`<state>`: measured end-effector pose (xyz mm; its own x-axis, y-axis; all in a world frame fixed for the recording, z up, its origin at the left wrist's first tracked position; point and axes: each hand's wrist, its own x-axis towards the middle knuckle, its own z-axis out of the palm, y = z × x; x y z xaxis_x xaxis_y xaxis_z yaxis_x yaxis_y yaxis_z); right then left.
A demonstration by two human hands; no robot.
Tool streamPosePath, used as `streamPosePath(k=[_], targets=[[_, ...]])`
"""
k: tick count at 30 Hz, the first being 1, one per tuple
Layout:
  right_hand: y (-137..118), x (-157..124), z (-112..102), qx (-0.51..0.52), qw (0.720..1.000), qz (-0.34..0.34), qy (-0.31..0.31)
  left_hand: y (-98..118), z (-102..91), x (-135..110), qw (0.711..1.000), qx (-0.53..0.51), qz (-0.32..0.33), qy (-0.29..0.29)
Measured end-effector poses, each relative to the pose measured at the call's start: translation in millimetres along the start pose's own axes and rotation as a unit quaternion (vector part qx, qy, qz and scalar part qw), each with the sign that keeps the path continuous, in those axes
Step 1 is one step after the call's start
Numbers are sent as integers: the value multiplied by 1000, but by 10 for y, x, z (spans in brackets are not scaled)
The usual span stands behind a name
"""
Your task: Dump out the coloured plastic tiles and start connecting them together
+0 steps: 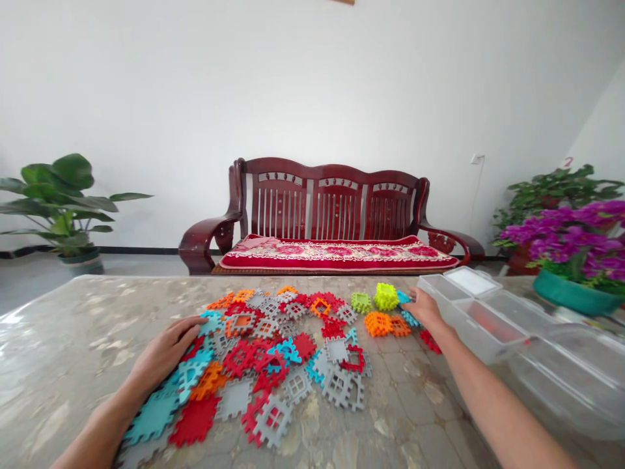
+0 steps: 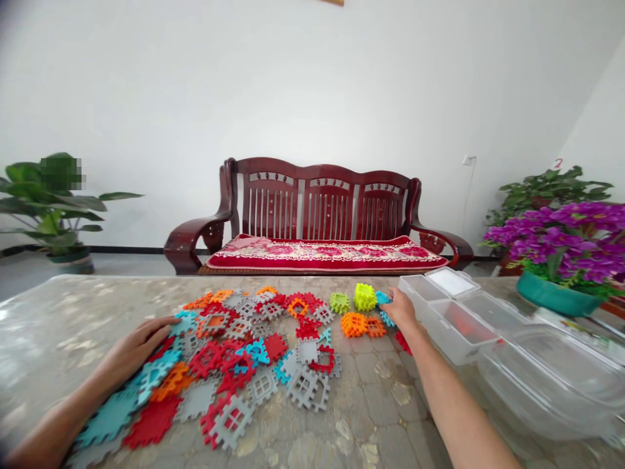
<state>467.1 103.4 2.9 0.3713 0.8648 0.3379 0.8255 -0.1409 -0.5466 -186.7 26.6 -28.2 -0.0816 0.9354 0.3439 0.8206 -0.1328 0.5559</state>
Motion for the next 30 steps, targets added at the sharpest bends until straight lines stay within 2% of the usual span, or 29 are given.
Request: streamPosePath(k=[5,7,9,12,14,16,20,23,27,30], targets=[[-53,-108,-163,37,998,6,45,42,-13,0,1000,7,0,4],[-212,-224,-211,72,995,-15,73,57,-11,-7,1000,8,0,6],[-475,-409,-218,136,985,-66,77,64,-5,-16,1000,8,-2,6],[-993,-791,-168,184,971,-147,-39,63,8,-24,1000,9,0,1],[-1343,-1072,-116,180,954,-195,-142,65,14,-25,1000,11,4,-2],[-1646,-1330,-63,167,935,-237,-205,71,17,-25,1000,15,6,-5],[-2078,-1703,51,122,893,-354,-250,94,17,-30,1000,23,1,-8],[-2273,-1855,155,63,873,-407,-260,119,9,-40,999,37,-9,-3],[-2377,-1925,282,-13,863,-433,-259,205,-17,-58,997,68,-4,-21],[-2354,-1881,314,-12,873,-415,-256,313,-17,-70,994,99,-7,-43]])
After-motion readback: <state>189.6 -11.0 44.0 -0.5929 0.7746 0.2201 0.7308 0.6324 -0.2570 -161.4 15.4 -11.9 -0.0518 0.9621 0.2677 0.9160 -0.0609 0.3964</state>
